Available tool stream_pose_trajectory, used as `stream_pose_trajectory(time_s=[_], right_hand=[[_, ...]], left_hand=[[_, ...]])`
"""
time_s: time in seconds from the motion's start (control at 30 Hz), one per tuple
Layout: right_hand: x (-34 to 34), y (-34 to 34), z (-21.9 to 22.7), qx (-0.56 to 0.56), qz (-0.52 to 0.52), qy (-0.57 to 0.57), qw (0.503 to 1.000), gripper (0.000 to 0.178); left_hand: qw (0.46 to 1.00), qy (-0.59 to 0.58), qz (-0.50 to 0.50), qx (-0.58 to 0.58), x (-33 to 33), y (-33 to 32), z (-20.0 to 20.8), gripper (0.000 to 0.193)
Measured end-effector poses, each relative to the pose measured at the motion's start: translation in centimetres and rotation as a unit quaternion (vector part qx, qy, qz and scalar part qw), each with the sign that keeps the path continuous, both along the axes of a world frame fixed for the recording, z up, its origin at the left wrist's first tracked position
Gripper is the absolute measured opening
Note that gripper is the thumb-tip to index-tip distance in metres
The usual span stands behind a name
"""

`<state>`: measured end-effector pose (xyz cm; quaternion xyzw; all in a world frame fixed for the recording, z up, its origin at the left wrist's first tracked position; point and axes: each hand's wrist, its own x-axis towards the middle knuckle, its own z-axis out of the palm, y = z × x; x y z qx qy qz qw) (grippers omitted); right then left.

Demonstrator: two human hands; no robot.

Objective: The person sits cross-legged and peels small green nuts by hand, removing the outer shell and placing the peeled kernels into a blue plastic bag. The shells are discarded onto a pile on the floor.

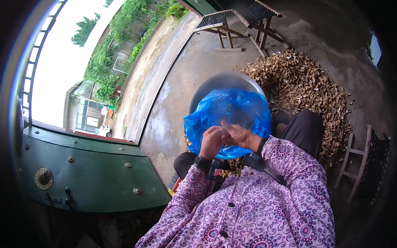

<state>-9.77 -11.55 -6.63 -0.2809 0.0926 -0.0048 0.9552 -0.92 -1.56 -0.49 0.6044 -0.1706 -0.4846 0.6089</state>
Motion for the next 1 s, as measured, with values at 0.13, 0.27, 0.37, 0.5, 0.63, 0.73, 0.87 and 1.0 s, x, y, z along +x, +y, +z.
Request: stream_pose_trajectory(time_s=[0.13,0.27,0.37,0.5,0.63,0.73,0.87,1.0], right_hand=[[0.7,1.2,0.8,0.030,0.029,-0.074,0.996,0.057],[0.6,1.2,1.7,-0.009,0.020,-0.076,0.997,0.063],[1.1,1.4,1.4,-0.049,0.002,-0.054,0.997,0.064],[1.8,1.4,0.6,-0.033,-0.002,-0.056,0.998,0.064],[2.0,-0.5,1.2,-0.064,-0.077,0.039,0.994,0.056],[2.3,-1.1,1.3,-0.157,-0.133,0.082,0.975,0.048],[2.7,-1.1,1.2,-0.205,-0.048,0.082,0.974,0.048],[3.6,-0.7,0.9,-0.212,-0.026,0.069,0.975,0.047]], left_hand=[[1.000,-0.010,0.013,-0.024,0.4,0.2,-1.3,0.010],[0.995,-0.086,0.036,-0.028,0.0,0.1,-1.8,0.008],[0.996,0.016,0.077,-0.044,-0.1,0.0,-1.7,0.007],[0.997,0.009,0.036,-0.062,0.5,0.4,-1.2,0.007],[0.999,0.020,0.041,-0.020,1.3,0.3,-0.2,0.011],[0.999,0.037,0.024,-0.019,2.6,1.2,-0.9,0.008],[0.997,0.074,-0.007,-0.030,3.6,1.1,-0.7,0.010],[0.992,0.103,-0.034,-0.061,5.0,1.1,-1.9,0.011]])
